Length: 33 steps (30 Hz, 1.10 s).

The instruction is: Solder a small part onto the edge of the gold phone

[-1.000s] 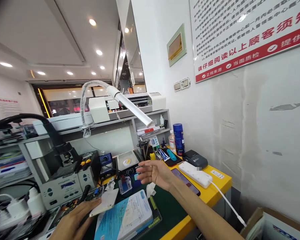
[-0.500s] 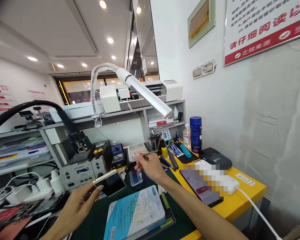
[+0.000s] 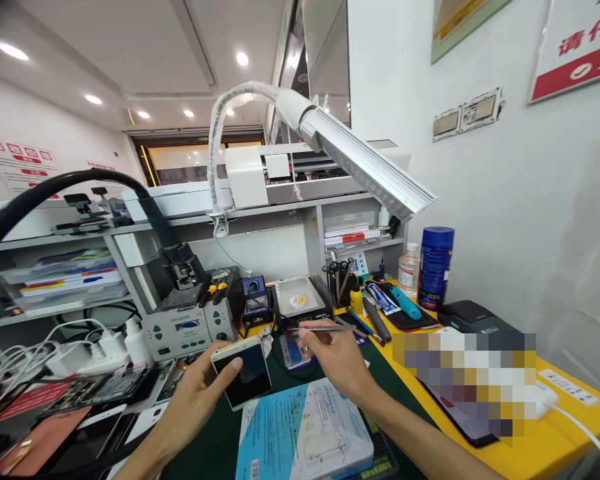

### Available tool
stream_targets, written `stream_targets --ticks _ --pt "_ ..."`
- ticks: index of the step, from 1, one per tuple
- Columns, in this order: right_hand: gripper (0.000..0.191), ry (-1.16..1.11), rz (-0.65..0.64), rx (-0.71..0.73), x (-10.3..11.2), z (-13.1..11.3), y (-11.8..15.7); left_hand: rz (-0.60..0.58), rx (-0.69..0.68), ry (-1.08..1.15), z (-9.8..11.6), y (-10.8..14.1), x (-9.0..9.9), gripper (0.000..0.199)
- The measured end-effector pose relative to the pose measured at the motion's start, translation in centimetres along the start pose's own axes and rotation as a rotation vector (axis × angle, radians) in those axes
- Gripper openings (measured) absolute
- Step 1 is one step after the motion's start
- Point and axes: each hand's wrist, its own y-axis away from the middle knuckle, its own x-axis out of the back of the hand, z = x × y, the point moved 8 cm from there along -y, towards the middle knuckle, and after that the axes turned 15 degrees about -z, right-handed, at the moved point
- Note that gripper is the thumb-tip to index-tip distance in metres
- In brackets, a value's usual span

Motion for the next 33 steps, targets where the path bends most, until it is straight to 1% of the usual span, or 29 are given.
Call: stream_targets --ticks 2,5,7,9,10,12,14,16,18,21,24,27,30,33 --pt "0.038 0.012 0.028 0.015 0.1 0.0 0.1 -0.023 -0.046 0.086 0.3 -0.4 -0.6 0.04" --pt "0.038 0.01 0.045 0.026 -0.2 -0.2 0.2 -0.051 -0.094 0.188 0.5 -0.4 -1.6 0.042" --pt "0.037 0.0 0.057 0.035 -0.9 -1.1 0.4 -0.071 -0.113 0.232 0.4 0.0 -2.2 0.042" --pt "0.032 -0.009 0.071 0.069 -1.9 -2.9 0.7 -0.096 -0.124 0.261 0.3 0.3 -2.7 0.041" --pt "0.028 0.008 0.07 0.108 -2.6 -4.0 0.9 -0.1 -0.129 0.267 0.2 0.5 -2.8 0.04" --pt "0.017 0.074 0.059 0.235 -3.8 -6.4 1.5 -0.087 -0.139 0.264 -0.1 0.7 -2.9 0.038" --pt "0.01 0.211 0.028 0.378 -5.1 -8.1 2.2 -0.059 -0.154 0.254 -0.5 0.8 -2.9 0.035" --pt "0.015 0.323 0.007 0.469 -5.9 -8.5 3.0 -0.046 -0.165 0.257 -1.0 0.9 -2.8 0.033" --pt "0.02 0.351 -0.008 0.487 -6.3 -7.8 3.4 -0.047 -0.159 0.282 -1.5 1.0 -2.8 0.032" --pt "0.022 0.298 -0.021 0.443 -6.5 -6.7 3.4 -0.032 -0.118 0.327 -2.1 1.0 -2.4 0.031" --pt "0.015 0.186 -0.003 0.352 -6.5 -6.2 2.7 -0.009 -0.105 0.355 -2.1 0.8 -1.7 0.03" --pt "0.006 -0.052 0.002 0.211 -6.3 -5.1 1.3 -0.01 -0.111 0.377 -1.9 0.5 -1.1 0.031" --pt "0.01 -0.325 -0.049 0.089 -6.6 -3.4 0.0 -0.003 -0.087 0.393 -2.1 0.3 -0.4 0.033" --pt "0.014 -0.493 -0.084 -0.004 -6.9 -1.8 -0.8 -0.032 -0.058 0.422 -2.4 0.2 -0.1 0.035"
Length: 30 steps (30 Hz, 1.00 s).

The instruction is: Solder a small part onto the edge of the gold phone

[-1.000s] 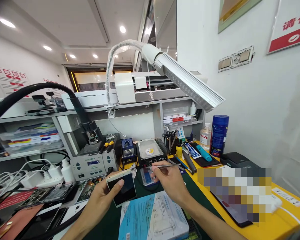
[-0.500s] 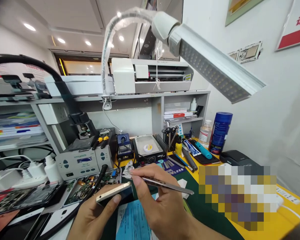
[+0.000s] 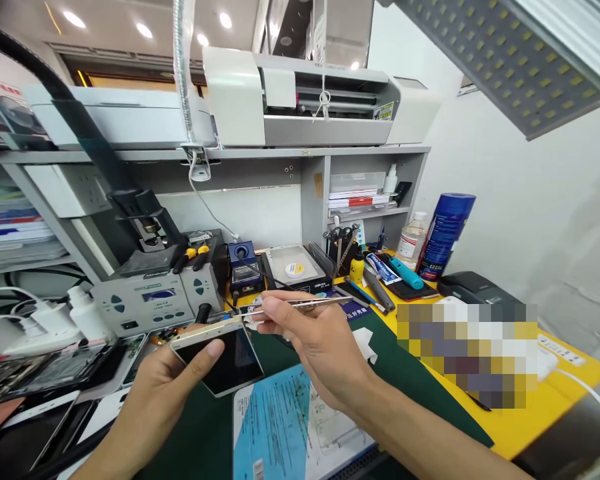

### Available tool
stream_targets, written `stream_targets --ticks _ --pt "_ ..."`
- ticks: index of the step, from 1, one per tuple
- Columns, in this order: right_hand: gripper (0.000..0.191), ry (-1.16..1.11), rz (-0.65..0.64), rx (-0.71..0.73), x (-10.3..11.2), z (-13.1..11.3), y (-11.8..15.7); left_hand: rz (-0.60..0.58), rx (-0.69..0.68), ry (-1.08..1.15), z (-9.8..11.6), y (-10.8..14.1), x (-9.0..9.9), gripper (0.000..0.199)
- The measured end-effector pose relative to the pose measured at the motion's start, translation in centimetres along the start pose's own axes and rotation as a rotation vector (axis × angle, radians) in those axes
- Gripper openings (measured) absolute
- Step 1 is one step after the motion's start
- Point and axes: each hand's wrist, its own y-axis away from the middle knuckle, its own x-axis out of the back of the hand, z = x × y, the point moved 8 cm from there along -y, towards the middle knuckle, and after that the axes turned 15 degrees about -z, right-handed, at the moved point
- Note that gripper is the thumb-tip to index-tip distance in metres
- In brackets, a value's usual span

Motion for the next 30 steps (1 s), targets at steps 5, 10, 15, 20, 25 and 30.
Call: stream_targets --ticks 5,10,15,20,25,30 --pt "0.015 -0.046 0.001 -0.023 0.39 0.53 -0.18 -0.041 0.026 0.01 0.19 -0.29 -0.27 0.038" --pt "0.016 0.028 0.025 -0.016 0.64 0.29 -0.2 -0.026 0.032 -0.026 0.39 -0.6 -0.35 0.043" --pt "0.016 0.024 0.05 0.009 0.87 0.37 -0.42 -0.012 0.03 -0.043 0.51 -0.63 -0.27 0.045" --pt "0.015 0.01 0.02 -0.008 0.69 0.54 -0.68 -0.014 0.012 -0.044 0.66 -0.7 -0.44 0.041" --pt "0.013 0.012 -0.01 -0.012 0.44 0.46 -0.83 0.02 0.016 -0.038 0.37 -0.55 -0.19 0.042" --pt "0.013 0.02 0.015 -0.018 0.63 0.3 -0.79 -0.049 0.017 -0.06 0.08 -0.56 -0.37 0.04"
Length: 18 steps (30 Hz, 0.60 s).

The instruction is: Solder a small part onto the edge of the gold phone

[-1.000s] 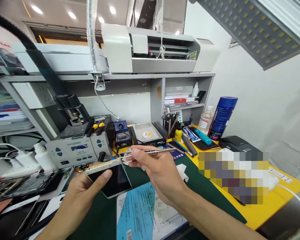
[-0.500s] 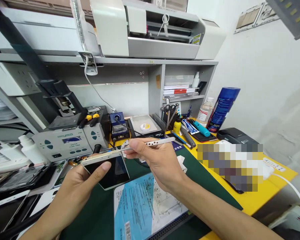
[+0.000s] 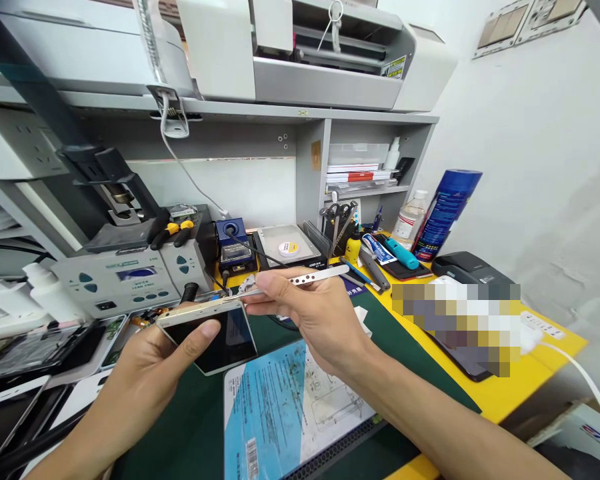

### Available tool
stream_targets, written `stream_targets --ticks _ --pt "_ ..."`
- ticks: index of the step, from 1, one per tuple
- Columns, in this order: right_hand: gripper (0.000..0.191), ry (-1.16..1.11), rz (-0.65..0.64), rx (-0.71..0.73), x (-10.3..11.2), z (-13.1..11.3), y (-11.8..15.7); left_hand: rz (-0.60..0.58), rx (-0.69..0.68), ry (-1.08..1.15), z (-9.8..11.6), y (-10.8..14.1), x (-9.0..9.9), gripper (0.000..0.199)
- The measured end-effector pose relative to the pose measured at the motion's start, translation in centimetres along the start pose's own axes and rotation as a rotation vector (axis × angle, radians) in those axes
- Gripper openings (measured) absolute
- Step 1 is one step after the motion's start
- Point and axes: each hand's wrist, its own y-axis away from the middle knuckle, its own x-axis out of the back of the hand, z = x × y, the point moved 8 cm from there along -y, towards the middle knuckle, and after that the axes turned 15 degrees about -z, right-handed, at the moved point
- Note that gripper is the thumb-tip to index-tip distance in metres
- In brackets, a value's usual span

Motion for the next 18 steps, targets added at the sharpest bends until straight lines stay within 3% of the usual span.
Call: stream_targets --ticks 18 --pt "0.012 0.024 0.007 -0.031 0.01 -0.36 -0.38 0.041 0.003 -0.022 -0.23 -0.05 0.31 0.042"
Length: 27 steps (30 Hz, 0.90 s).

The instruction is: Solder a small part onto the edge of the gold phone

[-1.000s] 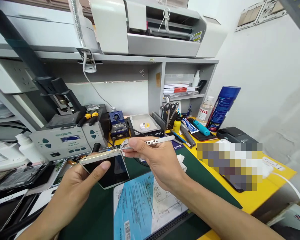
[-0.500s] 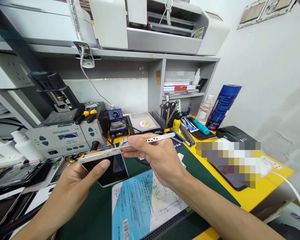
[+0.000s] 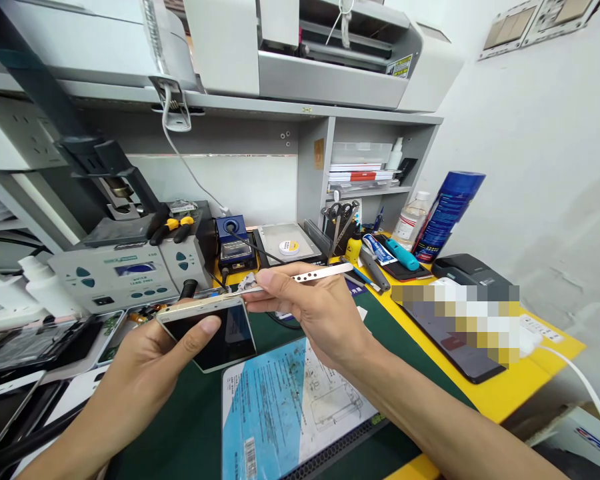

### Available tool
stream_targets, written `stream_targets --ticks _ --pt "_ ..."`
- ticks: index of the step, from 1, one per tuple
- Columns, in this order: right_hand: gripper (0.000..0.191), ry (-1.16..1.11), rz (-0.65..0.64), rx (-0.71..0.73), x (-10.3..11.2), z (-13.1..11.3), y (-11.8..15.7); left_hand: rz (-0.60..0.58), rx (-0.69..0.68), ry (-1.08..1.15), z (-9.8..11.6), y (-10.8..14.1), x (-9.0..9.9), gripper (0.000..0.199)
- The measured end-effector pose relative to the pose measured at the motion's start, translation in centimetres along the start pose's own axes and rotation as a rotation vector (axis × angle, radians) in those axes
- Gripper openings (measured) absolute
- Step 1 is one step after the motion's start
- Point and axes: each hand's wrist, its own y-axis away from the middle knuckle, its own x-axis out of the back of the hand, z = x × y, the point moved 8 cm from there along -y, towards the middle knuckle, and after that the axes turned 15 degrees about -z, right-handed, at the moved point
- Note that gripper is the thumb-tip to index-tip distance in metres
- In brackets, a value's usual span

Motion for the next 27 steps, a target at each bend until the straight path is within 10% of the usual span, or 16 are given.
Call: stream_targets --ticks 27 --pt "0.016 0.022 0.027 0.051 0.35 -0.19 0.31 0.026 -0.037 -0.001 0.91 -0.21 -0.32 0.035"
